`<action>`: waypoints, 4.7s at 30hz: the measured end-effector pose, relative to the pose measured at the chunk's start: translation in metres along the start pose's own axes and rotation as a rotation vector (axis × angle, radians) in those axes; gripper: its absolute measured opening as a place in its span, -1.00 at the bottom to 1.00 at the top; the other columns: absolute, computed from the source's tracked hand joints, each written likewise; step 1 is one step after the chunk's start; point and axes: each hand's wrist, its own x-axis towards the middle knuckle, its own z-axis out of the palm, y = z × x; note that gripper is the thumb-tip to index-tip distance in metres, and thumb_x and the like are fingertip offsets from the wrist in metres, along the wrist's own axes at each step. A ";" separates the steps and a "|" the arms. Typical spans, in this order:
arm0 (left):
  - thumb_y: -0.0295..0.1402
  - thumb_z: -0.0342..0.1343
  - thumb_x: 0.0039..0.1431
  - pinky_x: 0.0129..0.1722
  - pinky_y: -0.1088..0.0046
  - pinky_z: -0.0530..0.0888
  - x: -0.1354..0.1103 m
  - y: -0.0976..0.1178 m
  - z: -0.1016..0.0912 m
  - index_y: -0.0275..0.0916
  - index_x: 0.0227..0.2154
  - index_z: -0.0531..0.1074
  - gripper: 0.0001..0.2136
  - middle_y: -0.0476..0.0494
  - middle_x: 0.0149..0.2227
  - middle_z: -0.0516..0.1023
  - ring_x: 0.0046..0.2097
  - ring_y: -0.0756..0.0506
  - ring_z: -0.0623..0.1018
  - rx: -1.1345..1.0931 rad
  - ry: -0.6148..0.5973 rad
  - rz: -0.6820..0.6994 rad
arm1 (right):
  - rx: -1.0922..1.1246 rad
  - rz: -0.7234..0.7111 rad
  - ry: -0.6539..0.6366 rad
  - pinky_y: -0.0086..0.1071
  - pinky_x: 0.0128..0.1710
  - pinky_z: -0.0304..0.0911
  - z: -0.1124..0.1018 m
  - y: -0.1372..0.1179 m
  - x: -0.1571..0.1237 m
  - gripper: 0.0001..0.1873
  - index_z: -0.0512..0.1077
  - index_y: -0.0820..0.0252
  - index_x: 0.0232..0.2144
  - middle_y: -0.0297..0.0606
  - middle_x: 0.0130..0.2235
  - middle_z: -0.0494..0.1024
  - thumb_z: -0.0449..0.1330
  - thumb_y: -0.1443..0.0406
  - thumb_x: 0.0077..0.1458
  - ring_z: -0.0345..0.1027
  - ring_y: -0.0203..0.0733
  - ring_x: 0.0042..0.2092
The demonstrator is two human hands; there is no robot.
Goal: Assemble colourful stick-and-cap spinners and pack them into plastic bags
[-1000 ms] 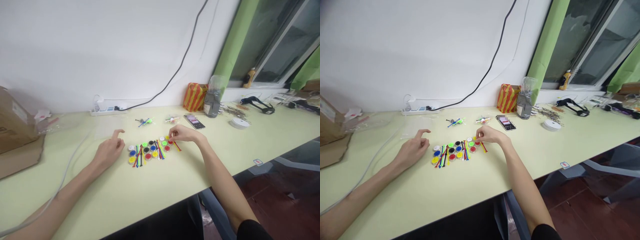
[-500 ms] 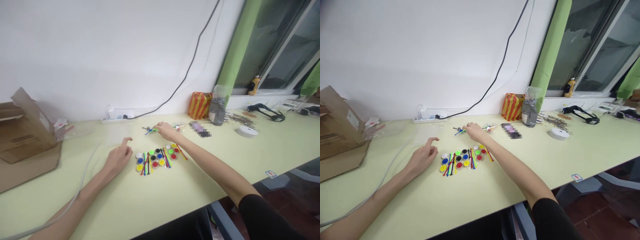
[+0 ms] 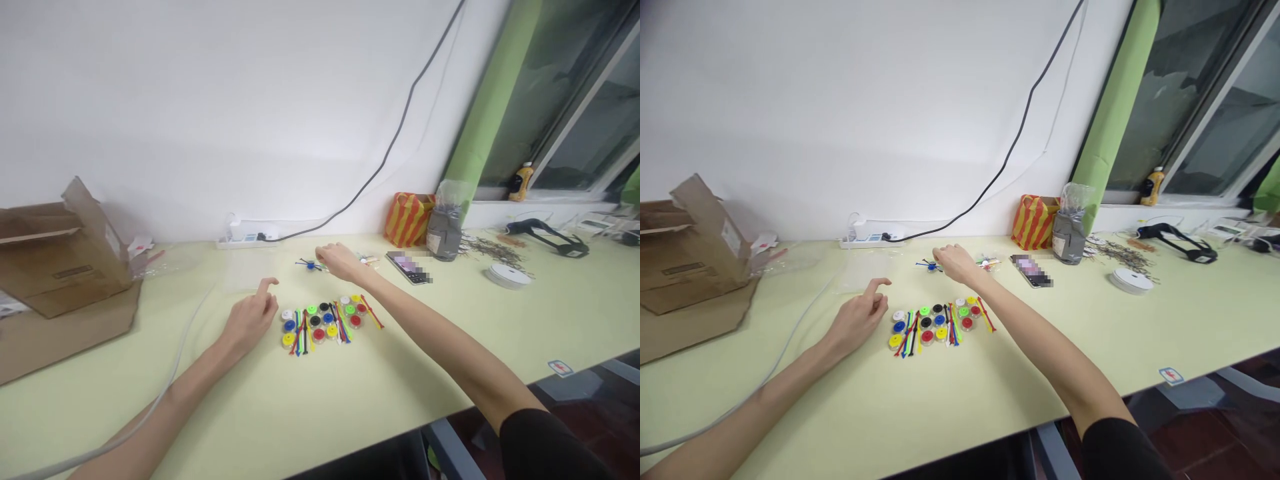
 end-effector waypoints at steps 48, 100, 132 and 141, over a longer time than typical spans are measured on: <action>-0.16 -0.14 0.33 -0.44 0.44 0.27 -0.009 0.010 -0.003 -0.14 -0.21 0.25 -0.81 0.10 -0.56 0.39 -0.56 -0.04 0.35 -0.139 0.025 0.162 | 0.695 0.356 -0.196 -0.43 -0.43 0.19 -0.001 0.073 -0.146 -0.90 0.46 0.26 -0.48 -0.36 -0.57 0.46 0.14 0.40 -0.01 0.29 -0.29 -0.53; -0.11 -0.11 0.37 -0.42 0.46 0.28 -0.017 0.031 0.005 -0.11 -0.09 0.09 -0.77 0.05 -0.36 0.45 -0.50 -0.04 0.44 -0.239 -0.031 0.208 | 1.055 -0.003 0.166 -0.46 -0.36 0.26 -0.036 -0.056 -0.098 -0.82 0.54 0.22 -0.19 -0.23 -0.20 0.59 0.23 0.23 0.23 0.45 -0.25 -0.29; -0.22 -0.29 0.34 -0.44 0.32 0.20 0.007 -0.016 -0.011 -0.22 -0.44 0.39 -0.60 -0.30 -0.43 0.54 -0.40 -0.24 0.53 0.468 -0.259 0.008 | 0.681 0.099 -0.390 -0.45 -0.54 0.02 -0.047 0.012 -0.133 -0.94 0.57 0.25 -0.46 -0.36 -0.50 0.46 0.28 0.35 -0.02 0.22 -0.31 -0.49; -0.19 -0.32 0.36 -0.42 0.32 0.20 0.006 -0.026 -0.010 -0.20 -0.39 0.39 -0.59 -0.29 -0.38 0.55 -0.36 -0.25 0.53 0.491 -0.324 0.021 | 0.643 0.132 -0.430 -0.45 -0.53 0.06 -0.047 0.009 -0.132 -0.95 0.55 0.24 -0.46 -0.35 -0.48 0.49 0.27 0.37 -0.02 0.27 -0.30 -0.48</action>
